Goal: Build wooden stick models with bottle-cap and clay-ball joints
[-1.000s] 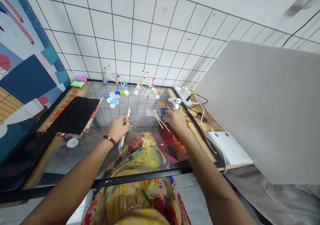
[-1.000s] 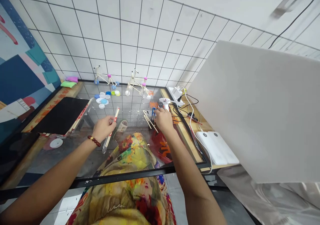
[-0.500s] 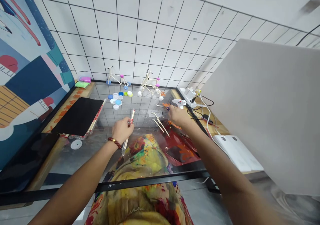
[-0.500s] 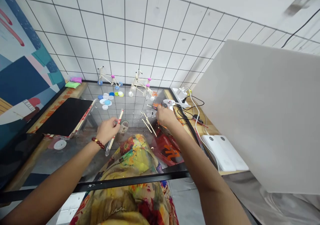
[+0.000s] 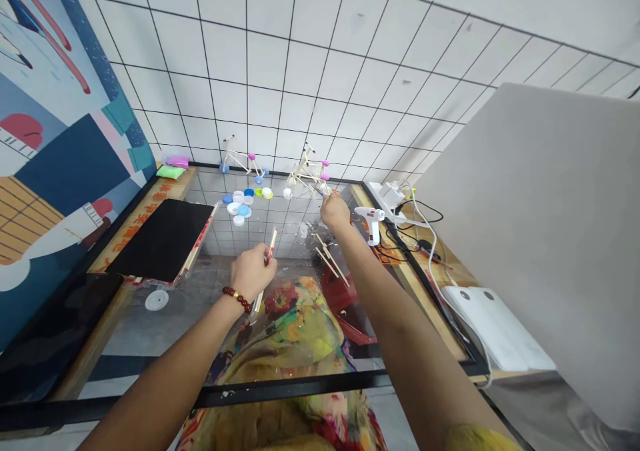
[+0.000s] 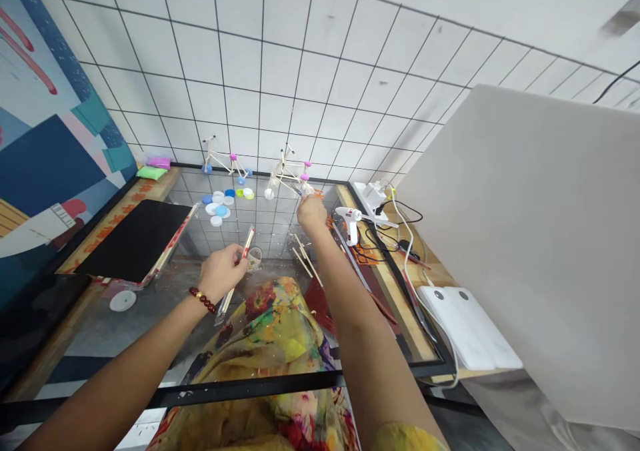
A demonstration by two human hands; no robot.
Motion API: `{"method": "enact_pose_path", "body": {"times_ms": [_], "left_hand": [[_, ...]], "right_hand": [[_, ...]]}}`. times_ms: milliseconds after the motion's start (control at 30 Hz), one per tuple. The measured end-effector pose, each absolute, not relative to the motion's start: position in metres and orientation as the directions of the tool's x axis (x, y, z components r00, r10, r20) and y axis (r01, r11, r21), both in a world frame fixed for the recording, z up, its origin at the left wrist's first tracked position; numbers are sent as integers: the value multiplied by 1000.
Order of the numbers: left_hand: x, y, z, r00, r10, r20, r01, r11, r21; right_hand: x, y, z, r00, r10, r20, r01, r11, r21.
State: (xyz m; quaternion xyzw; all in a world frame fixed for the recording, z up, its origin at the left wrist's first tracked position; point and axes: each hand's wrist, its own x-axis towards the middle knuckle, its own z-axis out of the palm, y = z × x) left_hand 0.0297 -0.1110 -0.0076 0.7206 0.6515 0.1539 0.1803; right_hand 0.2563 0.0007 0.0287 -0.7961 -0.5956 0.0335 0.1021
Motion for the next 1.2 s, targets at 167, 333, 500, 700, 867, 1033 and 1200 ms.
{"method": "enact_pose_path", "body": {"times_ms": [167,333,500,700,867,1033,1200], "left_hand": [[30,-111,-7,103,994,-31,889,-78,451],[32,-111,-3,93,994,-54,891,-59,451],[31,-111,-2,99,993,-58,885,-62,462],[31,-110,-3,88,994,-62,890,-50,452],[30,-109,-5,102,993,-51,889,-68,453],[30,-109,-8,107,994,-25,887,-84,454],[30,-111,-7,104,994,-33,876,-76,477]], "right_hand": [[257,15,21,333,933,135,922,-293,-252],[256,25,17,327,933,148,919,-278,-279],[254,34,19,332,933,136,917,-286,-279],[264,9,27,271,951,147,943,-231,-240],[279,-38,27,88,991,103,978,-67,-196],[288,-46,32,169,980,109,972,-147,-184],[276,-58,43,150,984,96,970,-128,-208]]}}
